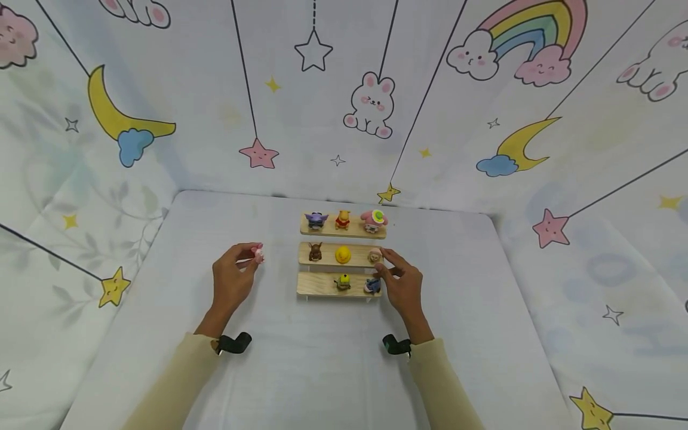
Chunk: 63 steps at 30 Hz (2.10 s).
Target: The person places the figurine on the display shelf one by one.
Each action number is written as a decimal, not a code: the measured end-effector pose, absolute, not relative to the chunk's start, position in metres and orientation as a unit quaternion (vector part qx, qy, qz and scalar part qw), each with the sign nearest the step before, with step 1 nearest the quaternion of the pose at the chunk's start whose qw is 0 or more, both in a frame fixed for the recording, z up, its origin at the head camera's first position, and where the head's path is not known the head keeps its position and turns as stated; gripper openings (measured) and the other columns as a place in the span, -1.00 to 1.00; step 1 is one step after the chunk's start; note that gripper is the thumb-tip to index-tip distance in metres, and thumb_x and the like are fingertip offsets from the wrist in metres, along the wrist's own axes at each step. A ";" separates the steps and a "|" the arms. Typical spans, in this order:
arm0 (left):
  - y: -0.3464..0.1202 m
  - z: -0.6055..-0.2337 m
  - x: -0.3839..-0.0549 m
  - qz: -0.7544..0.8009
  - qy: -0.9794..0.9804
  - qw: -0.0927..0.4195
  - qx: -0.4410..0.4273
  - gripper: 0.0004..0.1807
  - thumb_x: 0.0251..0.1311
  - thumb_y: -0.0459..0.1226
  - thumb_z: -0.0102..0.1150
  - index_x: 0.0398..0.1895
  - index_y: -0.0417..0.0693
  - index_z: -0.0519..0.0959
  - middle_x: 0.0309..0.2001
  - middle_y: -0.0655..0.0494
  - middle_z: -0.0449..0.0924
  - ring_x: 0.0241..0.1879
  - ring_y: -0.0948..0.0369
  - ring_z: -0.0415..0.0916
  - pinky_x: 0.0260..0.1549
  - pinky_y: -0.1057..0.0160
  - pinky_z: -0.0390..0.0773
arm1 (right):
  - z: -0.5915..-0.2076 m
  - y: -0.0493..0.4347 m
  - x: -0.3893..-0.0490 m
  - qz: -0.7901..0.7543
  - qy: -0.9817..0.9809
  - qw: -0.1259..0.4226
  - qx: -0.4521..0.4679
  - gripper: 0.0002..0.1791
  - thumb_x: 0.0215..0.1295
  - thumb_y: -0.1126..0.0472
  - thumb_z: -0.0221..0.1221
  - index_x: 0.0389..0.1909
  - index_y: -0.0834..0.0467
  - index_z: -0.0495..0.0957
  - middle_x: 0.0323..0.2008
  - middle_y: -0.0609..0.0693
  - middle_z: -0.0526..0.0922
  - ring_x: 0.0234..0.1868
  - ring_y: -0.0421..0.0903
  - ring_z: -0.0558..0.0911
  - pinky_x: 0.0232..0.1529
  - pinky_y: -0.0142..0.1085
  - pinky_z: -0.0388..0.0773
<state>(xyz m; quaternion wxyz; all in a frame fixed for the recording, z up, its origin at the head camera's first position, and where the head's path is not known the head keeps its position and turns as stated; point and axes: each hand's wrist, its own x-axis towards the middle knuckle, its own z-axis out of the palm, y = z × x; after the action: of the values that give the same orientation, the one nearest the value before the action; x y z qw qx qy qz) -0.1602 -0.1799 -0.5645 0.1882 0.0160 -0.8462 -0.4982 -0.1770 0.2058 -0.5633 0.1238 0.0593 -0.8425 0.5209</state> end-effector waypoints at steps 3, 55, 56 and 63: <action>-0.171 -0.558 -0.157 -0.508 -0.843 0.174 0.001 -0.68 0.39 -0.36 0.38 0.18 -0.09 0.68 0.04 0.00 0.76 0.00 0.07 0.78 0.00 0.37 0.73 | -0.564 0.206 -0.177 0.525 -0.840 0.125 0.059 -0.50 0.39 0.09 0.37 0.34 -0.08 0.65 0.34 0.02 0.68 -0.34 0.01 0.86 0.06 -0.01 0.76; -0.085 -0.570 -0.133 -0.515 -0.841 0.112 -0.125 -0.61 0.31 -0.39 0.44 0.19 0.02 0.70 0.07 0.18 0.79 0.00 0.20 0.73 0.05 0.00 0.71 | -0.568 0.206 -0.178 0.542 -0.827 0.135 0.062 -0.50 0.35 0.21 0.41 0.32 0.01 0.67 0.33 0.09 0.68 -0.35 0.12 0.85 0.15 0.11 0.70; -0.085 -0.570 -0.133 -0.515 -0.841 0.112 -0.125 -0.61 0.31 -0.39 0.44 0.19 0.02 0.70 0.07 0.18 0.79 0.00 0.20 0.73 0.05 0.00 0.71 | -0.568 0.205 -0.178 0.543 -0.827 0.136 0.063 -0.49 0.35 0.22 0.41 0.32 0.03 0.67 0.33 0.12 0.67 -0.35 0.15 0.85 0.16 0.13 0.70; -0.089 -0.570 -0.132 -0.515 -0.840 0.120 -0.126 -0.56 0.28 -0.36 0.49 0.22 0.04 0.69 0.11 0.20 0.78 0.04 0.19 0.74 0.10 -0.02 0.70 | -0.568 0.205 -0.180 0.536 -0.830 0.138 0.071 -0.49 0.35 0.24 0.41 0.32 0.07 0.66 0.34 0.15 0.67 -0.36 0.17 0.85 0.08 -0.43 0.69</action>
<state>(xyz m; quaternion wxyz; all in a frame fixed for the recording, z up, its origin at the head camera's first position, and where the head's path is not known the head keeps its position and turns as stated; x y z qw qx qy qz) -0.1315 -0.0888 -0.5696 0.1200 -0.1259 -0.8396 -0.5147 -0.1799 0.2054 -0.5677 0.1380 0.0706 -0.8301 0.5356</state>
